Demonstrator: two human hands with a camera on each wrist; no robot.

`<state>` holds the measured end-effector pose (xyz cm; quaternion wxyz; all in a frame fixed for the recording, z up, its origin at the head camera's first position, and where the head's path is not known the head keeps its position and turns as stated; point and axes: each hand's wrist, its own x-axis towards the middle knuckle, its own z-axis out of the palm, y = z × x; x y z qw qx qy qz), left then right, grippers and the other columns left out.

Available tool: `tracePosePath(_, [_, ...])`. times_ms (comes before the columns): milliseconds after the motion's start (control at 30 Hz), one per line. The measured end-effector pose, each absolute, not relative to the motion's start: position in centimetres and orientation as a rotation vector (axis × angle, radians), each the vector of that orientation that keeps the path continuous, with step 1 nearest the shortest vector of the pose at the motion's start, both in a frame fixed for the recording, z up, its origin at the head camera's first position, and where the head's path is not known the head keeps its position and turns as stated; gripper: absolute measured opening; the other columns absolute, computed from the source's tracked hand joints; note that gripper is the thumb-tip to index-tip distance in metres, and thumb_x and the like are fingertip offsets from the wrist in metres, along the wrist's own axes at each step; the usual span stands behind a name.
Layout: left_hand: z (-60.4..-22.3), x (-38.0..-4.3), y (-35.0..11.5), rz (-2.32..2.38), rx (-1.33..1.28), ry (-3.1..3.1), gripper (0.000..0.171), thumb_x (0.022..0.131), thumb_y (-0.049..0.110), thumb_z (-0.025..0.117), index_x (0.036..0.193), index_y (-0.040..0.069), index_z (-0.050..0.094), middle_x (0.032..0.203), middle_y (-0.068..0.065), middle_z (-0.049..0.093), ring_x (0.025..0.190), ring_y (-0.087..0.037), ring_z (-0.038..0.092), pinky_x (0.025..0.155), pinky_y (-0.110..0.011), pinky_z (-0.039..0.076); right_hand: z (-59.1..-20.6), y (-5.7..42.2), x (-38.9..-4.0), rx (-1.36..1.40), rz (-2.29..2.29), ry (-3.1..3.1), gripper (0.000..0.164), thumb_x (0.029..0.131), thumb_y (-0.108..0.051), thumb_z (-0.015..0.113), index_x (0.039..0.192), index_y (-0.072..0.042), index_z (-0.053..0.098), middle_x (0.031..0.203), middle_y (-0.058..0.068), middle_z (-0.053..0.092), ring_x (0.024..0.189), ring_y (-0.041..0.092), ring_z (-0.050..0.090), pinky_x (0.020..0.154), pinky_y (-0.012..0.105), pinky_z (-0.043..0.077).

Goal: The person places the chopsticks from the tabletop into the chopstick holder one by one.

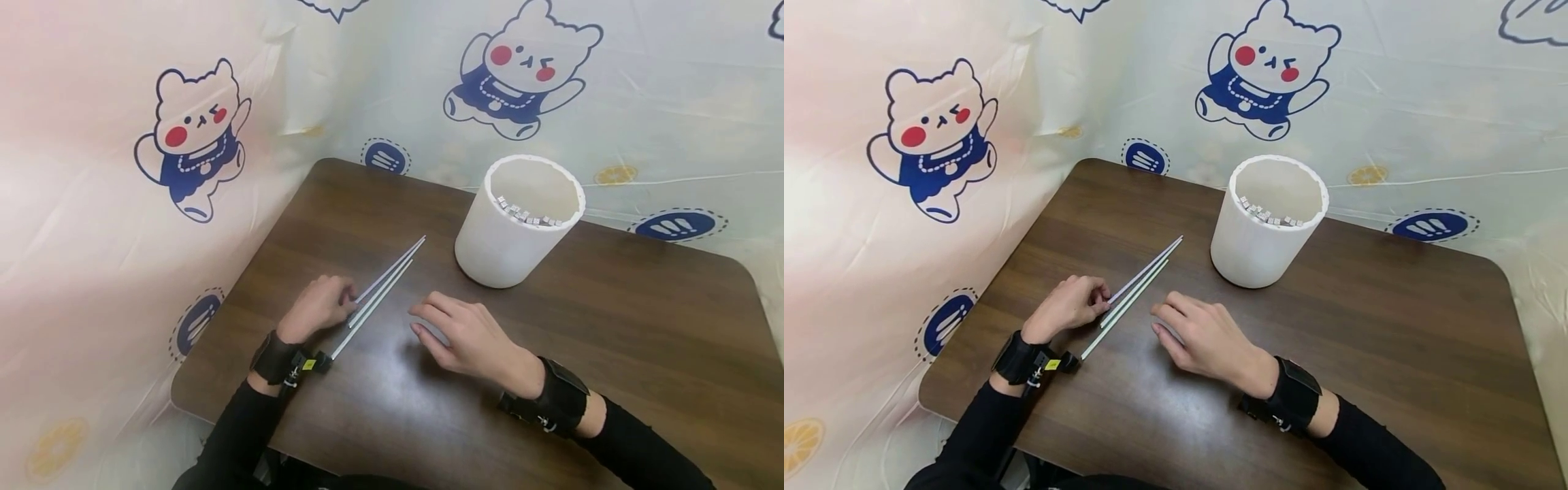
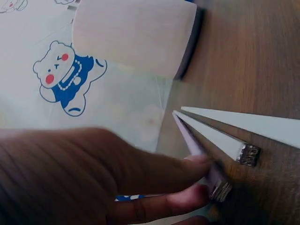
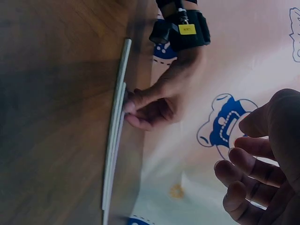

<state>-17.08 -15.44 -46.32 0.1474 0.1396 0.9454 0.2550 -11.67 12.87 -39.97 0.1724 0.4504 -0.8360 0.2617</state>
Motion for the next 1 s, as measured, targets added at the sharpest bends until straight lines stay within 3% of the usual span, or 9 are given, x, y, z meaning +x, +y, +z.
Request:
tracePosePath(467, [-48.1,-16.9,-13.3,0.567,0.387,3.035,0.009,0.091,0.007,0.071,0.099,0.003,0.068,0.083,-0.009,0.066,0.072,-0.023,0.061,0.060,-0.036,0.053,-41.3,13.3,-11.1,1.253,0.737,-2.459,0.019,0.093,-0.017,0.069,0.112,-0.014,0.069,0.097,-0.005,0.065,0.072,0.005,0.059,0.056,0.021,0.049])
tracePosePath(767, [-47.1,-16.9,-13.7,0.454,0.422,3.205,0.036,0.070,-0.009,0.071,0.104,-0.006,0.062,0.098,-0.020,0.060,0.090,-0.036,0.059,0.063,-0.046,0.059,-41.1,13.8,-11.2,1.219,0.759,-2.470,0.019,0.092,-0.016,0.069,0.111,-0.013,0.070,0.098,-0.002,0.068,0.070,0.006,0.059,0.054,0.018,0.046])
tracePosePath(1000, [-44.8,-17.5,-14.7,0.428,0.485,3.259,0.034,0.074,-0.011,0.073,0.107,-0.009,0.065,0.097,-0.023,0.062,0.089,-0.036,0.057,0.077,-0.043,0.054,-40.7,14.3,-11.5,1.178,0.736,-2.459,0.019,0.092,-0.014,0.069,0.110,-0.012,0.071,0.095,-0.002,0.068,0.065,0.006,0.055,0.053,0.019,0.043])
